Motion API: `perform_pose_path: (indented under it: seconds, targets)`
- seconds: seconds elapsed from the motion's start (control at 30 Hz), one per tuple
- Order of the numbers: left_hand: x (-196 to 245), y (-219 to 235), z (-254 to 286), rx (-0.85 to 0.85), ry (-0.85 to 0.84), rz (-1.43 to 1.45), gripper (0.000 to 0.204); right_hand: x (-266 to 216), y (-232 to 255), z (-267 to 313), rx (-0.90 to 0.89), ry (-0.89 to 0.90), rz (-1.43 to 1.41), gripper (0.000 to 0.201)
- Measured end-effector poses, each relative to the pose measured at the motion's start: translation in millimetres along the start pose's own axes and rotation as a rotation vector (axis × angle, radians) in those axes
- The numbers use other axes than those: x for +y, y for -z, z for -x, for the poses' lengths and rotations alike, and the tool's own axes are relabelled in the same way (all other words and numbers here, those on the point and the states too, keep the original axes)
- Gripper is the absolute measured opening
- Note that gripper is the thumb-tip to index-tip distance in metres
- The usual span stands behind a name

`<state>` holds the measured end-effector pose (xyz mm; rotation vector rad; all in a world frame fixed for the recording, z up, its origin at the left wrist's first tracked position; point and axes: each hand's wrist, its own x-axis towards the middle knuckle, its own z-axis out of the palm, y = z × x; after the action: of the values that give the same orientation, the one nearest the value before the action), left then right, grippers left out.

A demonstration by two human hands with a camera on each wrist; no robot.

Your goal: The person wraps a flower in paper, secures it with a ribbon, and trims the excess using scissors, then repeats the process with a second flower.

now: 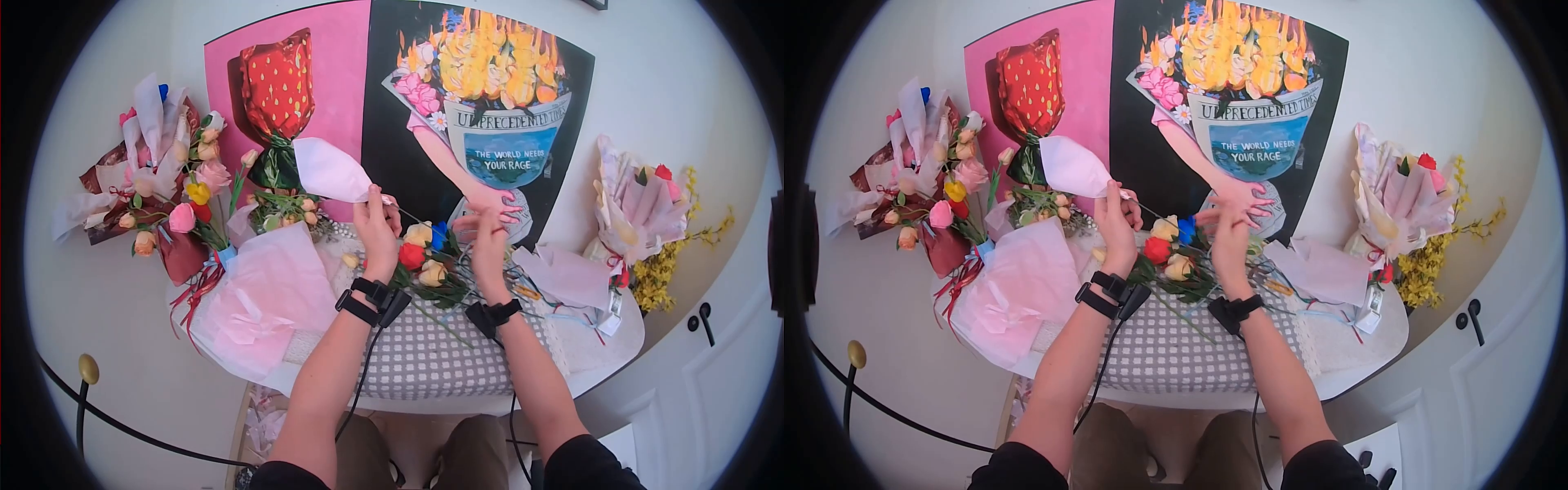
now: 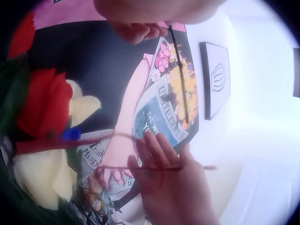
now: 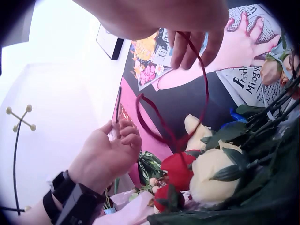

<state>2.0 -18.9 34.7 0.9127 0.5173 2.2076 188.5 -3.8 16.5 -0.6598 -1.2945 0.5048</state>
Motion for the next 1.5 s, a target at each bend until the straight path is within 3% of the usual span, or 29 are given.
perform_pose_path:
  seconds: [0.07,0.1,0.17,0.37,0.43,0.47,0.5,0.57,0.63,0.7,0.87,0.97,1.0,1.03,1.1,1.13,1.17,1.2,1.23,1.27,1.3,1.37,1.4,1.47,1.5]
  targets:
    - [-1,-1,0,-0.029,0.021,0.002,0.031,-18,-7,10,-0.363,-0.321,-0.110,0.057]
    - [-1,0,-2,-0.004,-0.005,0.009,0.030,-25,-5,12,-0.359,-0.319,-0.108,0.057]
    - [0,3,-5,0.013,-0.023,0.022,0.030,-35,0,14,-0.708,-0.488,0.142,0.062]
    - [2,-1,-4,0.145,-0.071,0.031,0.029,-7,1,13,-0.671,-0.304,0.379,0.047]
    - [-4,3,-6,0.086,-0.111,-0.009,0.029,-7,2,11,-0.412,-0.097,0.433,0.044]
    - [-4,2,-5,0.101,-0.085,-0.025,0.030,-9,4,3,-0.318,-0.158,0.487,0.042]
    - [-3,0,-3,0.097,-0.089,-0.018,0.030,-13,7,-6,-0.314,-0.150,0.489,0.042]
    - [2,-5,-1,0.115,-0.060,0.009,0.030,-37,16,-27,-0.102,-0.103,0.477,0.041]
    - [3,-5,-2,0.116,-0.045,0.014,0.032,-56,36,-54,-0.057,0.062,0.475,0.041]
    - [3,-5,0,0.068,-0.041,-0.006,0.033,-118,49,-66,-0.061,0.055,0.575,0.037]
    - [3,-7,4,0.054,-0.014,-0.017,0.034,-157,110,-97,-0.126,0.281,0.940,0.033]
    - [3,-11,6,0.039,-0.007,-0.033,0.033,-148,149,-101,-0.195,0.397,1.149,0.030]
    - [2,-11,7,0.024,-0.014,-0.044,0.031,-147,158,-99,-0.241,0.265,1.162,0.026]
    - [2,-11,8,0.019,-0.006,-0.040,0.031,-143,161,-93,-0.237,0.260,1.171,0.026]
    - [3,-11,9,-0.010,0.007,0.006,0.028,-124,169,-81,-0.408,0.193,1.077,0.027]
    - [-3,-7,7,-0.031,-0.006,0.003,0.029,-114,177,-79,-0.558,0.017,1.082,0.030]
    - [-5,-7,6,-0.038,-0.003,0.006,0.029,-94,189,-75,-0.551,0.015,1.085,0.030]
    - [-6,-7,6,-0.049,-0.006,0.007,0.028,-69,205,-67,-0.671,0.093,1.216,0.030]
    - [-4,-7,7,-0.058,-0.010,0.006,0.026,-68,203,-60,-0.794,0.174,1.343,0.031]
    - [-3,-8,8,-0.059,-0.011,0.004,0.026,-68,202,-58,-0.830,0.046,1.346,0.033]
    - [-2,-10,10,-0.076,-0.003,-0.005,0.021,-66,198,-55,-0.830,0.047,1.343,0.033]
    - [-2,-10,10,-0.091,-0.003,-0.018,0.016,-69,176,-49,-0.632,0.317,1.229,0.030]
    - [-6,-8,9,-0.172,0.011,-0.030,0.015,-71,162,-47,-0.632,0.318,1.224,0.030]
    - [-8,-9,11,-0.314,0.037,-0.021,0.013,-84,119,-37,-0.566,0.245,0.944,0.027]
    - [-8,-10,13,-0.318,0.034,-0.027,0.013,-86,98,-31,-0.615,0.168,0.773,0.026]
